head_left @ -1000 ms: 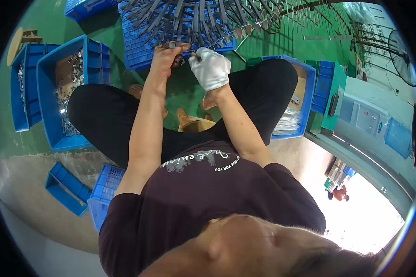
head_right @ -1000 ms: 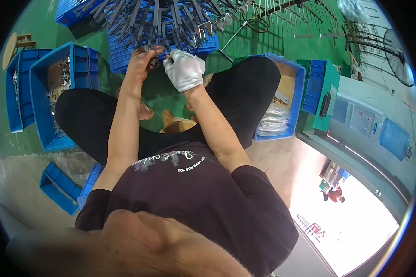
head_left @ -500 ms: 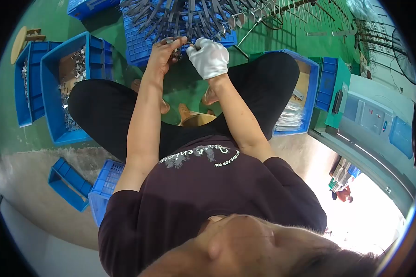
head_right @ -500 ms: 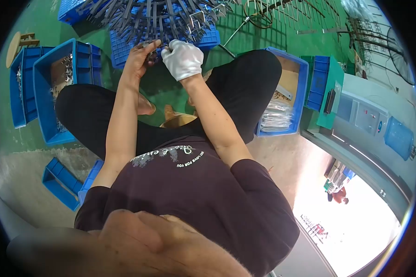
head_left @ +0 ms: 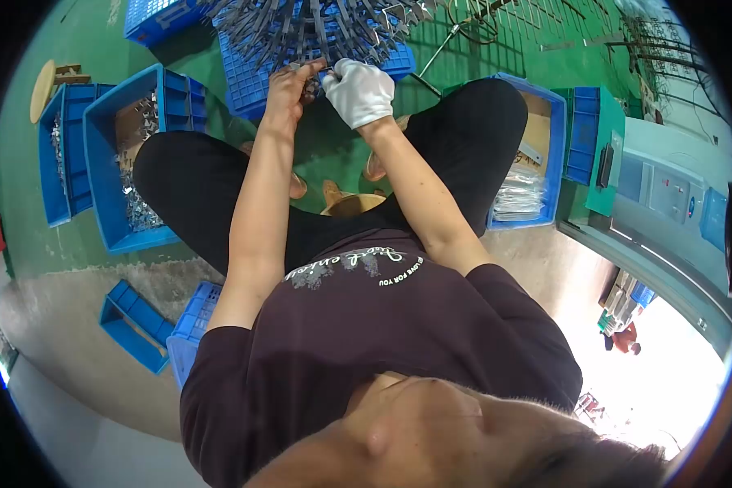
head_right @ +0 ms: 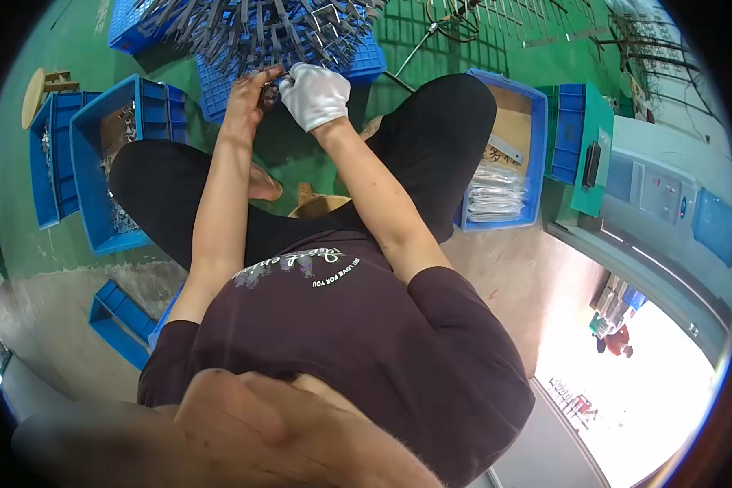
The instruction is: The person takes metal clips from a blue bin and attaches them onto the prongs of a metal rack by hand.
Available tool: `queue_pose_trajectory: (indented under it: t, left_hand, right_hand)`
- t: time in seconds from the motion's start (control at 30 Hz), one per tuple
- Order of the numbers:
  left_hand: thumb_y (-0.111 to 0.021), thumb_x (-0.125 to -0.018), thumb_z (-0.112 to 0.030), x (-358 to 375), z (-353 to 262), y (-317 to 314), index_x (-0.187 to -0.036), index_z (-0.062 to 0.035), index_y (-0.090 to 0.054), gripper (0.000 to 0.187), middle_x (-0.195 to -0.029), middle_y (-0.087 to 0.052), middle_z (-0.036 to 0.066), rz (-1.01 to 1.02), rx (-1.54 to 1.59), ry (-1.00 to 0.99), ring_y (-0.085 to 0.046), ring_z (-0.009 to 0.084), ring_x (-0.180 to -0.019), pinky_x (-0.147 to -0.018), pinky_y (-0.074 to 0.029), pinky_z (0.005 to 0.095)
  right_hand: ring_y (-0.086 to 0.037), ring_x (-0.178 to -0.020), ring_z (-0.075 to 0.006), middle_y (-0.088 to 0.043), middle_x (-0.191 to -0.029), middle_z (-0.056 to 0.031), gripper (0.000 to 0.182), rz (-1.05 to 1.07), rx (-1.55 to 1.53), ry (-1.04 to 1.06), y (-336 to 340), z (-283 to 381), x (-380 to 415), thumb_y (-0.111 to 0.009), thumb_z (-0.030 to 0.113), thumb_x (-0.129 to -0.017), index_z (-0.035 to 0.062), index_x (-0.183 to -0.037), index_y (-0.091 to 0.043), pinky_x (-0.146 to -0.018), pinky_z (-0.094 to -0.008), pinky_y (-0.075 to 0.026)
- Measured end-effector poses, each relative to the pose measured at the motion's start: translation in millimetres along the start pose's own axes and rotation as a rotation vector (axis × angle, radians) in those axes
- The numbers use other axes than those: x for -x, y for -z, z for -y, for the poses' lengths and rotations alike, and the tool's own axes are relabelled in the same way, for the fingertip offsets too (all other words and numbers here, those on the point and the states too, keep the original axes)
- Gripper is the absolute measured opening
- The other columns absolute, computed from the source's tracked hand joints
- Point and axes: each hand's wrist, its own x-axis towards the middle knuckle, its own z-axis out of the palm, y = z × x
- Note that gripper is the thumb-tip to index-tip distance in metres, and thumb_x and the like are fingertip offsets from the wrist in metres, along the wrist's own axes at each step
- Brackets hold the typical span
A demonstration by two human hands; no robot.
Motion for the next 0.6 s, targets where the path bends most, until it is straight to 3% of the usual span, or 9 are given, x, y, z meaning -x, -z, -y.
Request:
queue_pose_trajectory:
  t: [0.37, 0.5, 0.6]
  left_hand:
    - [-0.082, -0.073, -0.026, 13.7, 3.7, 10.6, -0.095, -0.0104, -0.072, 0.029, -0.080, -0.066, -0.004, -0.009, -0.018, 0.079, -0.053, 0.0063, -0.063, -0.051, -0.039, 0.0250]
    - [-0.074, -0.081, -0.012, 33.0, 8.4, 35.3, -0.107, -0.0019, -0.068, 0.028, -0.079, -0.063, -0.002, 0.120, -0.042, 0.062, -0.049, 0.0045, -0.056, -0.045, -0.035, 0.0195]
    - [-0.075, -0.079, -0.010, 67.4, 0.3, 38.3, -0.108, -0.0019, -0.068, 0.031, -0.079, -0.062, -0.003, 0.136, -0.246, -0.007, -0.049, 0.0033, -0.058, -0.047, -0.035, 0.0193]
  right_hand:
    - [-0.067, -0.077, -0.0331, -0.069, -0.078, -0.0143, 0.023, 0.024, 0.040, 0.024, 0.1, 0.2, 0.0, -0.062, 0.031, -0.082, 0.0096, -0.077, -0.070, -0.070, -0.0439, -0.053]
    - [-0.067, -0.075, -0.0330, -0.069, -0.080, -0.0121, 0.023, -0.007, 0.053, 0.112, 14.0, 1.1, 9.6, -0.061, 0.031, -0.084, 0.0103, -0.082, -0.071, -0.069, -0.0416, -0.053]
    - [-0.067, -0.079, -0.0310, -0.070, -0.083, -0.0130, 0.020, 0.111, -0.069, 0.129, 37.0, 9.0, 18.0, -0.066, 0.028, -0.082, 0.0098, -0.087, -0.073, -0.072, -0.0387, -0.053]
